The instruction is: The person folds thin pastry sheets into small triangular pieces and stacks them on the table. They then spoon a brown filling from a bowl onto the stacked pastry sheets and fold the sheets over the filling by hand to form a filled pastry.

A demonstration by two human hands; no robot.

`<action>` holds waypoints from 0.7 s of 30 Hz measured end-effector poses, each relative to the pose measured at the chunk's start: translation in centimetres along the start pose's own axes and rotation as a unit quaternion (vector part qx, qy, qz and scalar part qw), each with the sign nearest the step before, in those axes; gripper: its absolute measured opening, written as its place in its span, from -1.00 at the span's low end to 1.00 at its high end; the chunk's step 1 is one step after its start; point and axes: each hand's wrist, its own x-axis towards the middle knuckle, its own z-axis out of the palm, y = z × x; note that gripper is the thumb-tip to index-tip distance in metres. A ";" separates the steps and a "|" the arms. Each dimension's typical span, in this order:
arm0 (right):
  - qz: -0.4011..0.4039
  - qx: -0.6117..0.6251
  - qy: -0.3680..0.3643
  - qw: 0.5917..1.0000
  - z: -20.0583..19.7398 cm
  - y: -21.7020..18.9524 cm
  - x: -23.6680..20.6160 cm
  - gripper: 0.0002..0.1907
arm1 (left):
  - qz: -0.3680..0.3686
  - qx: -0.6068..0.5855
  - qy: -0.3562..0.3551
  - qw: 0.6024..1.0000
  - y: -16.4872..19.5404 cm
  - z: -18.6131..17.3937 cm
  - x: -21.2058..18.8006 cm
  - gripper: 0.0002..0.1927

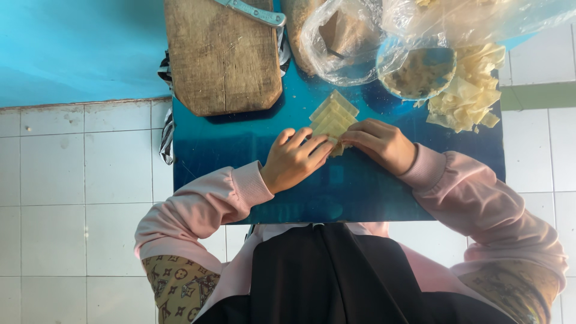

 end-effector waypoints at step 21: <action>-0.019 0.016 -0.003 1.000 1.4 0.2 -2.2 -0.77 | 0.080 0.022 0.012 0.996 -0.2 1.6 -1.5 -0.83</action>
